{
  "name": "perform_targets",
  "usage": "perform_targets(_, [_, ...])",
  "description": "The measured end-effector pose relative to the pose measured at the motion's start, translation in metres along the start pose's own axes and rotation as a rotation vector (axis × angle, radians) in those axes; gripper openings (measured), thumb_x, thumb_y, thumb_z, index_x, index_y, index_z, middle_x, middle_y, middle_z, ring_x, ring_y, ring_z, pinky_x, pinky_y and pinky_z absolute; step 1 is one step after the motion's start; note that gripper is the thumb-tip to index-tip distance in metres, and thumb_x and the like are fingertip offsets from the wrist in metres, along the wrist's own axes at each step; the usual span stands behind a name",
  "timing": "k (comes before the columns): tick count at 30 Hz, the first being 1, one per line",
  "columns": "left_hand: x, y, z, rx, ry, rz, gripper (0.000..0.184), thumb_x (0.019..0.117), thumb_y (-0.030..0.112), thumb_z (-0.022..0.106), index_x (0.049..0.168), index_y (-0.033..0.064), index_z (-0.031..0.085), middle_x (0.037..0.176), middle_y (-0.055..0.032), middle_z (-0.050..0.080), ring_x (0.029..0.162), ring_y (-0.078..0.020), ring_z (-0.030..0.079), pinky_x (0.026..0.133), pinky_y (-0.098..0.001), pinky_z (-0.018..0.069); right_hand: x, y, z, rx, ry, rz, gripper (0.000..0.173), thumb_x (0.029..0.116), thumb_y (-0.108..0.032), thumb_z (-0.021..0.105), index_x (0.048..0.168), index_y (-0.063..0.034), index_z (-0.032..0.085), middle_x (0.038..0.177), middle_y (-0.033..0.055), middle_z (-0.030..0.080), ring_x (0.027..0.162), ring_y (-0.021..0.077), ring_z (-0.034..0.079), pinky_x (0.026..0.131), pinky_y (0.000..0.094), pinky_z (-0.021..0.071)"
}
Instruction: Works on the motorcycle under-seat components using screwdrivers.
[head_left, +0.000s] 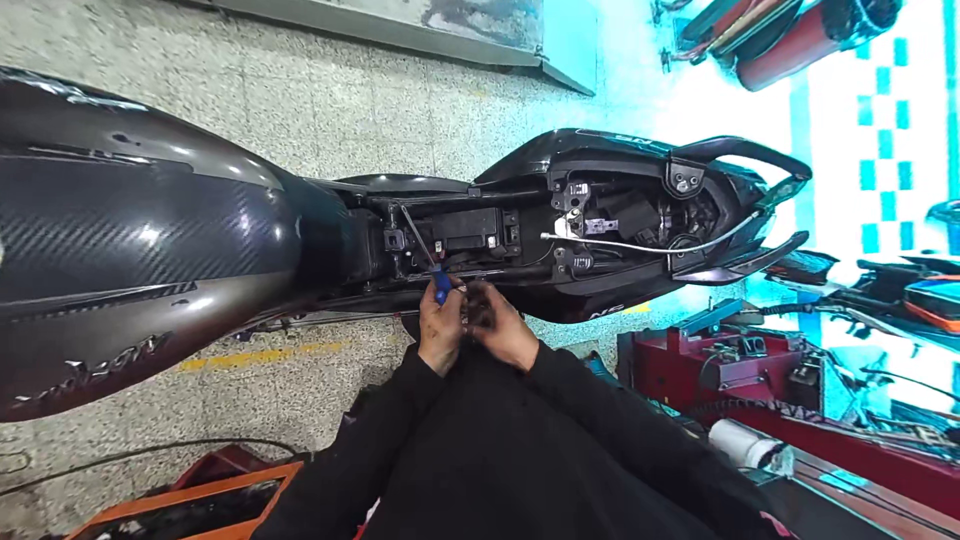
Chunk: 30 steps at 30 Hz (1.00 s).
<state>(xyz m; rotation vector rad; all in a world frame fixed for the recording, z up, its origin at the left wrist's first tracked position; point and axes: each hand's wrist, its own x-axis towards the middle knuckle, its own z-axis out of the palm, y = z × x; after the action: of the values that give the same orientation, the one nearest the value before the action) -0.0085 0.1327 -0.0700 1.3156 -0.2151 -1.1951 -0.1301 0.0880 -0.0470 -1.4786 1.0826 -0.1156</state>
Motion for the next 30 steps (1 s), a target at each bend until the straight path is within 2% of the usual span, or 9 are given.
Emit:
perform_targets(2, [0.005,0.000,-0.004,-0.023,0.040,0.011,0.016,0.0970,0.005,0.058,0.111,-0.0029,0.058,0.081,-0.0062,0.063,0.065,-0.0140,0.062,0.061,-0.0294,0.0562,-0.008,0.001,-0.005,-0.049,-0.126,0.016,0.082,0.0863,-0.008,0.078,0.157,-0.0103,0.036,0.116,0.0117,0.070,0.090,0.0186,0.073,0.082,0.0375,0.0635])
perform_targets(5, [0.024,0.009,-0.014,0.009,0.070,0.076,0.021,0.0918,0.003,0.068,0.110,-0.0029,0.060,0.087,-0.0091,0.066,0.069,-0.0163,0.063,0.064,-0.0312,0.0573,-0.022,0.011,-0.016,0.114,-0.292,0.113,0.082,0.0894,0.000,0.071,0.160,-0.0162,0.033,0.107,0.0118,0.071,0.083,0.0209,0.072,0.075,0.0397,0.0638])
perform_targets(7, [0.041,0.012,-0.019,0.094,0.031,0.099,0.024,0.0914,0.005,0.071,0.114,-0.0024,0.065,0.093,-0.0105,0.070,0.073,-0.0171,0.066,0.067,-0.0321,0.0586,-0.025,0.018,-0.030,0.258,-0.177,0.153,0.083,0.0885,0.004,0.068,0.160,-0.0135,0.031,0.107,0.0132,0.068,0.080,0.0237,0.071,0.071,0.0420,0.0647])
perform_targets(11, [0.064,-0.006,-0.010,0.242,-0.059,0.016,0.021,0.0938,0.009,0.072,0.113,0.0022,0.070,0.091,-0.0085,0.071,0.071,-0.0153,0.066,0.066,-0.0311,0.0585,0.012,0.020,-0.073,0.366,0.217,0.082,0.096,0.0884,0.008,0.067,0.163,-0.0158,0.011,0.110,0.0180,0.068,0.082,0.0315,0.074,0.072,0.0483,0.0670])
perform_targets(17, [0.075,-0.028,0.021,0.345,-0.121,0.118,0.021,0.0949,0.012,0.071,0.112,0.0001,0.068,0.088,-0.0067,0.072,0.070,-0.0131,0.068,0.066,-0.0297,0.0593,0.058,0.010,-0.100,0.523,0.478,-0.031,0.071,0.0856,0.013,0.069,0.143,-0.0108,0.036,0.099,0.0178,0.071,0.080,0.0328,0.075,0.073,0.0477,0.0662])
perform_targets(20, [0.067,-0.032,0.028,0.341,-0.152,0.165,0.022,0.0954,0.012,0.071,0.113,-0.0005,0.068,0.094,-0.0085,0.075,0.072,-0.0144,0.069,0.067,-0.0307,0.0597,0.055,0.023,-0.097,0.130,0.643,-0.089,0.058,0.0853,-0.007,0.082,0.132,-0.0064,0.048,0.104,0.0097,0.075,0.086,0.0243,0.076,0.078,0.0449,0.0655])
perform_targets(24, [0.065,-0.043,0.040,0.296,-0.112,0.109,0.019,0.0987,0.009,0.065,0.114,-0.0026,0.066,0.093,-0.0099,0.074,0.068,-0.0145,0.067,0.062,-0.0294,0.0576,0.068,0.028,-0.104,-0.237,0.660,-0.133,0.046,0.0830,-0.014,0.085,0.121,-0.0058,0.060,0.106,0.0114,0.073,0.089,0.0254,0.073,0.079,0.0497,0.0628])
perform_targets(27, [0.051,-0.039,0.050,0.123,-0.149,0.011,0.020,0.1045,0.007,0.054,0.117,-0.0076,0.059,0.104,-0.0170,0.074,0.071,-0.0190,0.070,0.063,-0.0323,0.0601,0.063,0.026,-0.111,-0.066,0.629,-0.129,0.046,0.0770,-0.014,0.090,0.112,-0.0054,0.061,0.101,0.0092,0.072,0.086,0.0205,0.073,0.077,0.0440,0.0636])
perform_targets(30, [0.033,-0.031,0.066,-0.075,-0.221,-0.010,0.021,0.1055,0.006,0.050,0.118,-0.0094,0.057,0.115,-0.0214,0.072,0.074,-0.0194,0.071,0.064,-0.0313,0.0599,0.047,0.030,-0.111,0.228,0.578,-0.048,0.034,0.0826,-0.011,0.083,0.109,-0.0052,0.062,0.097,0.0069,0.073,0.083,0.0164,0.073,0.075,0.0376,0.0640])
